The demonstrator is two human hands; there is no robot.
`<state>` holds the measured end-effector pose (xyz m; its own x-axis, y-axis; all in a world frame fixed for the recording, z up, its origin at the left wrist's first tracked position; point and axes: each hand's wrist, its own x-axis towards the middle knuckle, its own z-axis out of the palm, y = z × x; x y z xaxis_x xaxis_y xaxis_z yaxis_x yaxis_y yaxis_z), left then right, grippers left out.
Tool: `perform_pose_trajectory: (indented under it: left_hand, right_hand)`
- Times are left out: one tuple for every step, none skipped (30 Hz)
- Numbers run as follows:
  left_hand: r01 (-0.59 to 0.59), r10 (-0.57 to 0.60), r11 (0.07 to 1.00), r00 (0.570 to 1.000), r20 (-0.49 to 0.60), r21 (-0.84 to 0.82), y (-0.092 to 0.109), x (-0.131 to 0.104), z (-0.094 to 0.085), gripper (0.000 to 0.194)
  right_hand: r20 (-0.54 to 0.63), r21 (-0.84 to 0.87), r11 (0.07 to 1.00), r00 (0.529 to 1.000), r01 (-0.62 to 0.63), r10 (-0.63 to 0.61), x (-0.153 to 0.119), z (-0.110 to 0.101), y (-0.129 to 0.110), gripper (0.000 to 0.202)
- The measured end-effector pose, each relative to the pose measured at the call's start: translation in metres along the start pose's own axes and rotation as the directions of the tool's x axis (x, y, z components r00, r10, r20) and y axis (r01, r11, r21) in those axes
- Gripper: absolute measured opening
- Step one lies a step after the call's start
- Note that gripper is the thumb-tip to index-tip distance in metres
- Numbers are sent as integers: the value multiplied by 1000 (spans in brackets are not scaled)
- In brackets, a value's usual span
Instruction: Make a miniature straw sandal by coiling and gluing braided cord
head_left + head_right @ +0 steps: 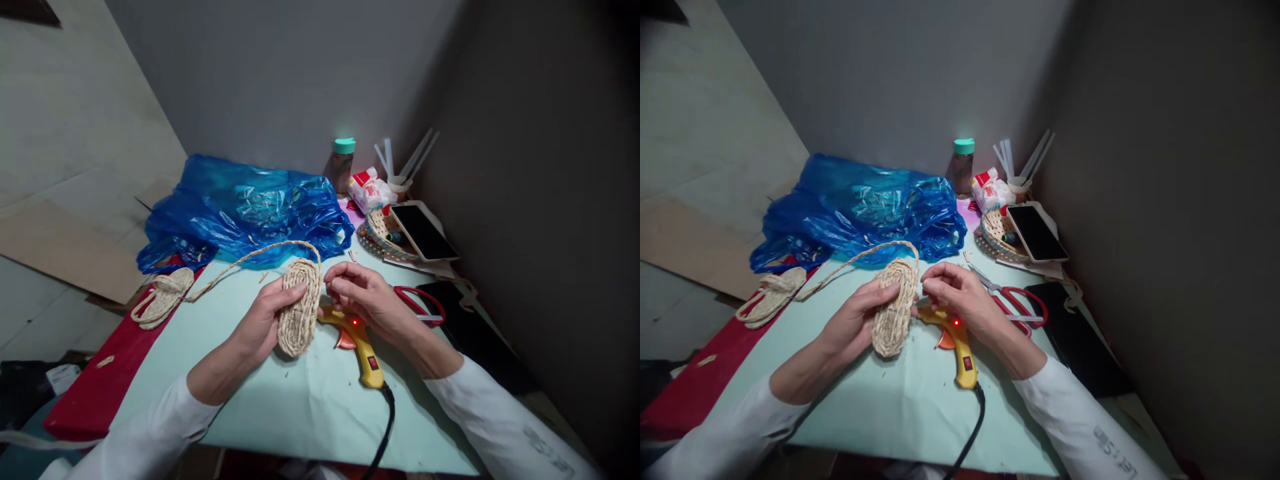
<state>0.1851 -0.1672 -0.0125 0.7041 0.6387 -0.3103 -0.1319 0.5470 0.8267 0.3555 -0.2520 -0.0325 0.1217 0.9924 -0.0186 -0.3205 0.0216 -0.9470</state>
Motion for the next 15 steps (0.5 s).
perform_pose_trajectory:
  left_hand:
    - [-12,12,1000,999,-34,-3,0,1,-1,31]
    - [-25,24,1000,998,-59,-4,0,3,-2,30]
    - [-38,38,999,996,-76,-5,0,4,-3,29]
    - [-52,51,999,995,-86,-6,0,5,-4,27]
    - [-67,66,998,994,-93,-7,0,7,-6,25]
    - [-84,82,996,992,-99,-10,-1,8,-7,23]
    - [-101,99,995,990,-104,-13,-1,9,-8,22]
    - [-117,114,993,988,-108,-15,-1,10,-9,22]
    - [-132,129,991,985,-110,-16,-1,11,-9,22]
    - [-145,142,989,984,-110,-16,-1,12,-10,22]
    - [-158,156,987,982,-108,-15,-1,13,-11,22]
    - [-173,171,985,980,-106,-14,0,13,-12,23]
    - [-189,187,982,977,-101,-13,0,14,-12,23]
    - [-207,206,978,974,-95,-11,0,14,-12,24]
    - [-225,224,974,971,-86,-7,1,14,-13,25]
  right_hand:
    - [-17,-19,1000,1000,10,-10,0,-1,-1,23]
    - [-32,-40,999,999,19,-20,0,-2,-1,23]
    - [-45,-61,998,999,27,-30,0,-4,-1,23]
    - [-53,-81,996,998,34,-38,0,-5,-1,24]
    - [-59,-102,994,997,40,-46,1,-6,-1,24]
    - [-63,-124,991,997,46,-54,1,-8,0,24]
    - [-67,-146,988,996,52,-63,2,-9,1,24]
    - [-71,-169,984,995,59,-71,2,-10,2,25]
    - [-75,-191,979,994,64,-80,3,-11,2,25]
    - [-79,-214,975,993,68,-87,3,-11,2,26]
    - [-82,-236,969,992,72,-93,4,-11,2,26]
    - [-83,-260,963,992,73,-98,3,-11,2,27]
    - [-81,-284,956,992,73,-100,3,-9,1,27]
    - [-76,-310,948,992,75,-103,2,-7,1,27]
    - [-70,-336,939,992,77,-106,1,-4,0,27]
